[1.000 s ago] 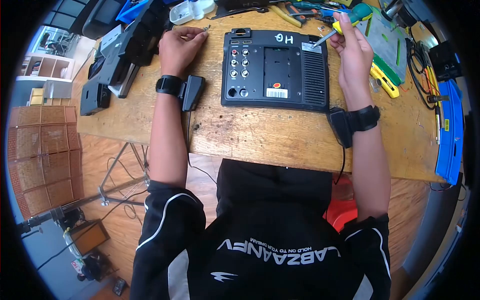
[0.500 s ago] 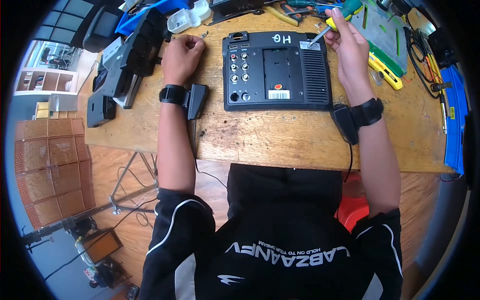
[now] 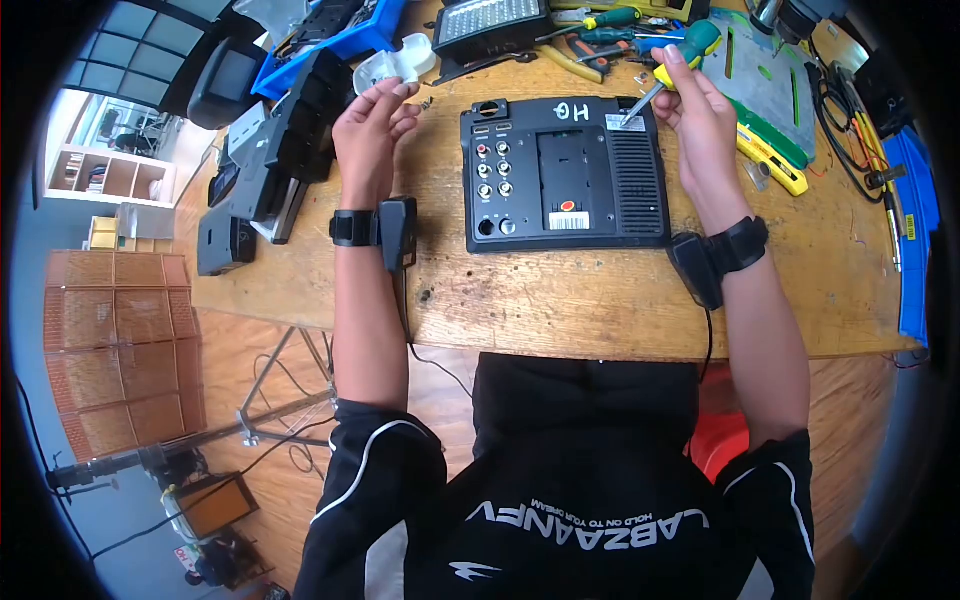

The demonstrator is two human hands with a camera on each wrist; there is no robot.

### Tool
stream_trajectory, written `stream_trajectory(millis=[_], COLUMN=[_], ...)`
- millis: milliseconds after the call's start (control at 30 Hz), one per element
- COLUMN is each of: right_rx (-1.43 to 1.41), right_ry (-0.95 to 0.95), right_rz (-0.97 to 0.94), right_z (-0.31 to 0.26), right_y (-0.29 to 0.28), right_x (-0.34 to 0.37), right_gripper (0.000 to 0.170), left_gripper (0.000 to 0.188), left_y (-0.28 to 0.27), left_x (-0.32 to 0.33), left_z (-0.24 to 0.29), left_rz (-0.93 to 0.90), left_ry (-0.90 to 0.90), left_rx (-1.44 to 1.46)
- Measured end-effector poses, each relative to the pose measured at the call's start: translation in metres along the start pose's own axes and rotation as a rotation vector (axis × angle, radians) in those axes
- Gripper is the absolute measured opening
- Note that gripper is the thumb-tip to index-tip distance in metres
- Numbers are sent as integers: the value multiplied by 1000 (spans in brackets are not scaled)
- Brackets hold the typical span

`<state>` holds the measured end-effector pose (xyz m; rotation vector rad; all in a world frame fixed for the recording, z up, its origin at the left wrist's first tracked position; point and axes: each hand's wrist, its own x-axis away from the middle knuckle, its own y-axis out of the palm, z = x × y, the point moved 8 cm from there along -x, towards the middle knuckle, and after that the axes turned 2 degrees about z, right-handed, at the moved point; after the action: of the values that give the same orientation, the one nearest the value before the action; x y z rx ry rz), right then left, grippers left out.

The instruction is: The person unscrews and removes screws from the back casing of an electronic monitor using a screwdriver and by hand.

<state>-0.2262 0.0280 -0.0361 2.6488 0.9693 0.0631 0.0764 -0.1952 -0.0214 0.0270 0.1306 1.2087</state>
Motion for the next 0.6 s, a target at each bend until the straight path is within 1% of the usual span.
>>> stream_trajectory(millis=[100, 167, 200, 267, 400, 467, 500, 600], right_rx=[20, 39, 42, 45, 48, 46, 53, 63], right_ry=[0, 15, 15, 7, 14, 3, 0, 1], right_rz=[10, 23, 16, 8, 12, 0, -1, 1], right_z=[0, 4, 6, 3, 5, 3, 3, 4], right_y=[0, -2, -3, -2, -2, -1, -1, -1], right_x=[-3, -3, -3, -5, -3, -5, -5, -2], right_gripper=[40, 40, 40, 40, 39, 39, 39, 39], left_gripper=[36, 35, 35, 35, 41, 36, 36, 35], left_y=[10, 16, 16, 24, 29, 30, 31, 33], left_x=[5, 4, 6, 7, 10, 10, 8, 13], left_z=[0, -1, -4, -5, -7, -3, -1, -3], left_rz=[-65, -139, -137, -192, -267, -236, -238, -285], left_ry=[-64, -73, -76, -117, -121, -107, -103, -100], left_rx=[120, 252, 250, 321, 304, 338, 338, 330])
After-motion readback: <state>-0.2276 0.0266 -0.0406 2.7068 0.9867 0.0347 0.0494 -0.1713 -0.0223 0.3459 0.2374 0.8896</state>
